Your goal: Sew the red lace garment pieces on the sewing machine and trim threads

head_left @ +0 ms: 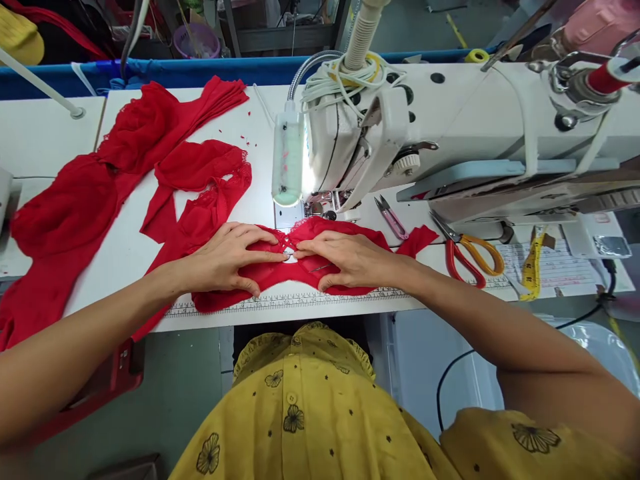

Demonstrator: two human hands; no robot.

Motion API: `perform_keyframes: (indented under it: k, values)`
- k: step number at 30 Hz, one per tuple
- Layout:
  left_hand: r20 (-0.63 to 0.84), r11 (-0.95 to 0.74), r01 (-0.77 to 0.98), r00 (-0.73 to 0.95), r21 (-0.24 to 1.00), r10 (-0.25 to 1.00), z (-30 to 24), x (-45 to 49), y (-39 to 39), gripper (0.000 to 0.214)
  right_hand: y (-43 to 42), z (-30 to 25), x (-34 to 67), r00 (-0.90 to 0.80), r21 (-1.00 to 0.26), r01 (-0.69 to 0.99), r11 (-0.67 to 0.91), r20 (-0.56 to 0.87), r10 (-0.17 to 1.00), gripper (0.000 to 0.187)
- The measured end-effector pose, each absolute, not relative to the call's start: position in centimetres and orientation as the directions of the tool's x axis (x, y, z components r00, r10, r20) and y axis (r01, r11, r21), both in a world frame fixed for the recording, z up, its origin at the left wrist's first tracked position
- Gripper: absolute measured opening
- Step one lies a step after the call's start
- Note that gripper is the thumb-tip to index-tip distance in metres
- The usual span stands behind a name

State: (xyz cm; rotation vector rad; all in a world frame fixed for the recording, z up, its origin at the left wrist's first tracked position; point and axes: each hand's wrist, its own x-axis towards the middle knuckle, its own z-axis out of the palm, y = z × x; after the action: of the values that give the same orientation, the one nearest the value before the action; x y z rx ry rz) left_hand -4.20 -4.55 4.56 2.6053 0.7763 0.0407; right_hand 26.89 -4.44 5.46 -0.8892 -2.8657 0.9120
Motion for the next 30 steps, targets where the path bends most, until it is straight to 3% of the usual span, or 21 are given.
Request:
perform_keyframes:
  k: [14,17,21,25,30]
  values:
    - [-0.08,-0.779,0.518,0.846,0.354,0.527,5.2,-3.7,-5.2,0.067,-5.5,6.2,27.0,-0.843,-0.502,0.501,0.705,-0.1,0.528,0.065]
    - [-0.025,-0.771,0.528,0.83,0.357,0.557,5.9,-2.9,-6.5,0.055,-7.9,6.5,27.2,-0.771,-0.472,0.542,0.695,0.048,0.635,0.05]
    - [0.16,-0.74,0.531,0.757,0.413,0.633,6.3,-1.0,-8.1,0.027,-11.9,5.7,26.5,-0.521,-0.438,0.725,0.532,0.157,0.839,0.024]
    - [0.261,-0.716,0.522,0.692,0.463,0.673,5.4,0.9,-8.2,0.017,-14.1,4.4,24.8,-0.425,-0.33,0.829,0.452,0.154,0.892,0.023]
    - [0.199,-0.737,0.504,0.748,0.451,0.633,4.0,1.9,-7.0,0.018,-14.3,4.1,23.9,-0.405,-0.294,0.863,0.41,0.081,0.911,0.027]
